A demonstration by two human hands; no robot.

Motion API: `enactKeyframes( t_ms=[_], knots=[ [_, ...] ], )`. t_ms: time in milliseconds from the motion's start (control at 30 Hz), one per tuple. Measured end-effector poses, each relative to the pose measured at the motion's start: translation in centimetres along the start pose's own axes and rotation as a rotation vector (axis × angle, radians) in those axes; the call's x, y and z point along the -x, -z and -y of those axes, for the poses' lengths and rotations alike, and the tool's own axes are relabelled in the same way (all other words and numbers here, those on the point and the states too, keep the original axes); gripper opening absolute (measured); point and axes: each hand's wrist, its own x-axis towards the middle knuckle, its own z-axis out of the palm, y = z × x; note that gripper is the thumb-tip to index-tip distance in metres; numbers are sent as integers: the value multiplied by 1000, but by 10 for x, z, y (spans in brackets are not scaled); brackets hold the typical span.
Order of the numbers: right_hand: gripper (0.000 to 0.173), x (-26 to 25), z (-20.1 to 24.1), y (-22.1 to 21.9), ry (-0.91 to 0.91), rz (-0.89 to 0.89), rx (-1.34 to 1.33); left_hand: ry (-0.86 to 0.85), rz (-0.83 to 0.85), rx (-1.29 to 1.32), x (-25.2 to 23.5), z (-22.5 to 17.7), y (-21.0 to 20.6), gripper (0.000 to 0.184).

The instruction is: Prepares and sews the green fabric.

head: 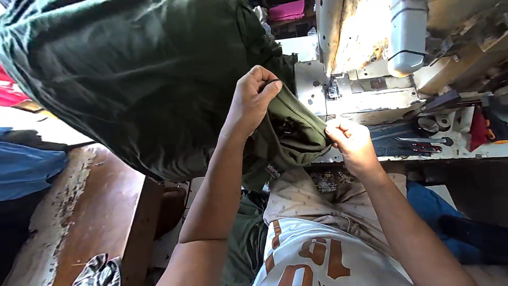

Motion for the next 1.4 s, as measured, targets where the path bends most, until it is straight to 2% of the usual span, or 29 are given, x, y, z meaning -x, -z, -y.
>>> enactKeyframes(
  t_ms=[333, 400, 500, 600, 667, 733, 767, 867, 967, 1067, 1133, 1200, 1267, 1400],
  knots=[
    [10, -2, -7, 7, 31, -35, -37, -25, 53, 24, 7, -13, 12, 13],
    [10, -1, -4, 8, 71, -32, 31, -40, 67, 54, 7, -13, 12, 12],
    [10, 2, 7, 4, 141, -26, 303, -76, 110, 83, 8, -14, 12, 13],
    [28, 0, 18, -12, 292, -15, 581, -144, 192, 86, 12, -16, 11, 13],
    [45, -7, 26, -26, 384, 3, 663, -181, 260, 68, 18, -20, 9, 13],
    [53, -16, 30, -38, 390, 40, 695, -207, 295, 54, 27, -24, 5, 13],
    [50, -21, 32, -43, 383, 58, 690, -213, 282, 21, 32, -25, 3, 13],
    [19, -31, 42, -52, 368, 86, 666, -205, 136, -234, 53, -24, -5, 18],
    [12, -46, 41, -49, 452, 6, 637, -168, 28, -554, 71, -22, -3, 36],
    [12, -53, 39, -38, 378, -50, 602, -99, 15, -642, 84, -29, 25, 50],
    [11, -56, 40, -27, 280, -52, 596, -75, 10, -631, 87, -38, 50, 51],
    [10, -59, 42, -17, 174, -40, 638, -14, -18, -570, 86, -43, 69, 37],
    [15, -62, 38, -9, 93, -1, 587, 11, -6, -373, 79, -41, 78, 21],
    [18, -60, 29, -4, -51, 57, 414, 58, 18, -39, 61, -22, 77, 13]
  ],
)
